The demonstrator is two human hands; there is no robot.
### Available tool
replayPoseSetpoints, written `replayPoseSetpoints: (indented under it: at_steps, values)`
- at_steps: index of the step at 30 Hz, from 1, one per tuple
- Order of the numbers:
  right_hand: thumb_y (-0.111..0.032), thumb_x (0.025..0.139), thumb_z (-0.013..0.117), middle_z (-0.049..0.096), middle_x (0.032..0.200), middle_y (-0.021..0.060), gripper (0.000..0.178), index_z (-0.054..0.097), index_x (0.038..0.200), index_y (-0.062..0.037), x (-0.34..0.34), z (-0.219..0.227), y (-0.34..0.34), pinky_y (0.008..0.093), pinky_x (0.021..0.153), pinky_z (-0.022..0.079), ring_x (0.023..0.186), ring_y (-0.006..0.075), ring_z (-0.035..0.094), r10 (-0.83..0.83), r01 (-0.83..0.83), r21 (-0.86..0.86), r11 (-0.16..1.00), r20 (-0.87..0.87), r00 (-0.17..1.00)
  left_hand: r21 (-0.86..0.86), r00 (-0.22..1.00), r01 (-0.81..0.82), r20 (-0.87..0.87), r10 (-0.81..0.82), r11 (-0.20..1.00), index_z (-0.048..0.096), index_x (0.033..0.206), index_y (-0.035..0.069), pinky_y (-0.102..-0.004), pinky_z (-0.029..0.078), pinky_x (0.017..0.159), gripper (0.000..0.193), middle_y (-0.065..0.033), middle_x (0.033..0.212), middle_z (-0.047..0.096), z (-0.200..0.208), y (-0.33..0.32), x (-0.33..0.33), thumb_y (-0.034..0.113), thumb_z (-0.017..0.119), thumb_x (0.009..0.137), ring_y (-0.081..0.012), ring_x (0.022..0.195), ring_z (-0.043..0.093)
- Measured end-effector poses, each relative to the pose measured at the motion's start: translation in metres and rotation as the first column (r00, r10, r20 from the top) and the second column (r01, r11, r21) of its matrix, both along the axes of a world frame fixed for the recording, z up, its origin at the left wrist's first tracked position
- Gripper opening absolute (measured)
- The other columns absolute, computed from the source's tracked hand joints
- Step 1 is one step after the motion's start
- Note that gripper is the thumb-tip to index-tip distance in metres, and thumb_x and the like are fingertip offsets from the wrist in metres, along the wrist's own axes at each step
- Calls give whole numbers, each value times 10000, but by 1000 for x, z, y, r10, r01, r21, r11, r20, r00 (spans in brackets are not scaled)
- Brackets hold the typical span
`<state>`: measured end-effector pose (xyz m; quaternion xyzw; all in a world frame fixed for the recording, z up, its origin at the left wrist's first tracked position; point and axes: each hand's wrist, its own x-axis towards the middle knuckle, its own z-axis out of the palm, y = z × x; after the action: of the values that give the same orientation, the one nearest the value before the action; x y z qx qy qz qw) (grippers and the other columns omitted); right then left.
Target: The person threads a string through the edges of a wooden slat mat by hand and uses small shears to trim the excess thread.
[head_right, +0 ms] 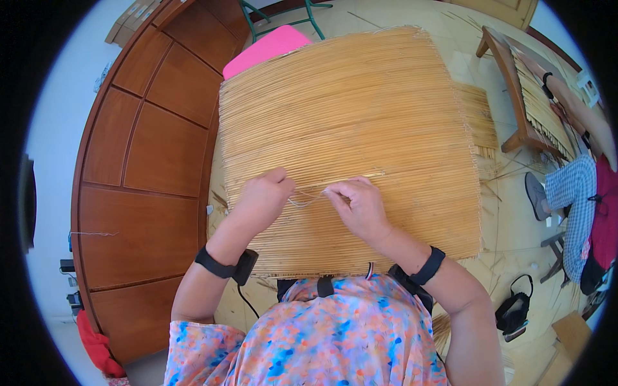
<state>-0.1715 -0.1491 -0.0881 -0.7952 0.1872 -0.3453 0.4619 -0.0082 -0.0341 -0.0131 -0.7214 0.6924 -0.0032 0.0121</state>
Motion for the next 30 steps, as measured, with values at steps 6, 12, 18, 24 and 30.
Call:
replayPoseSetpoints:
  at_steps: [6, 12, 18, 24, 30]
  values:
    - [-127, 778, 638, 624, 659, 85, 70, 650, 777, -59, -4, -3, -4, 342, 687, 447, 614, 234, 585, 50, -50, -47, 998, 4, 999, -69, 999, -21, 42, 24, 997, 526, 694, 54, -331, 485, 550, 35, -59, 666, 509, 17, 4, -6, 29, 549, 689, -233, 658, 589]
    - [-149, 771, 639, 614, 642, 70, 79, 637, 745, -74, -3, -5, -3, 349, 679, 437, 608, 246, 570, 83, -85, -86, 993, -30, 996, 122, 973, 74, 209, -99, 990, 525, 697, 75, -311, 487, 524, 33, -58, 674, 575, 12, -9, -14, 67, 556, 704, -206, 630, 607]
    - [-147, 768, 629, 582, 619, 66, 82, 613, 726, -78, -6, -7, -4, 357, 668, 424, 595, 255, 549, 89, -95, -148, 984, -48, 995, 267, 958, 82, 244, -150, 960, 530, 702, 64, -302, 483, 487, 40, -57, 597, 594, 11, -18, -21, 90, 558, 714, -193, 550, 615]
    - [-150, 770, 617, 584, 634, 72, 80, 617, 736, -78, -7, -9, -5, 357, 693, 424, 620, 248, 560, 138, -147, -135, 980, -74, 988, 169, 961, 69, 252, -111, 983, 511, 698, 68, -295, 480, 455, 55, -64, 575, 590, 7, -17, -24, 93, 556, 716, -190, 525, 612]
    - [-146, 773, 613, 585, 635, 72, 81, 620, 740, -73, -7, -11, -5, 355, 748, 423, 632, 240, 563, 152, -159, -123, 980, -63, 986, 150, 969, 34, 237, -70, 988, 497, 709, 68, -290, 484, 453, 61, -60, 558, 575, -10, -19, -25, 92, 553, 717, -189, 522, 611]
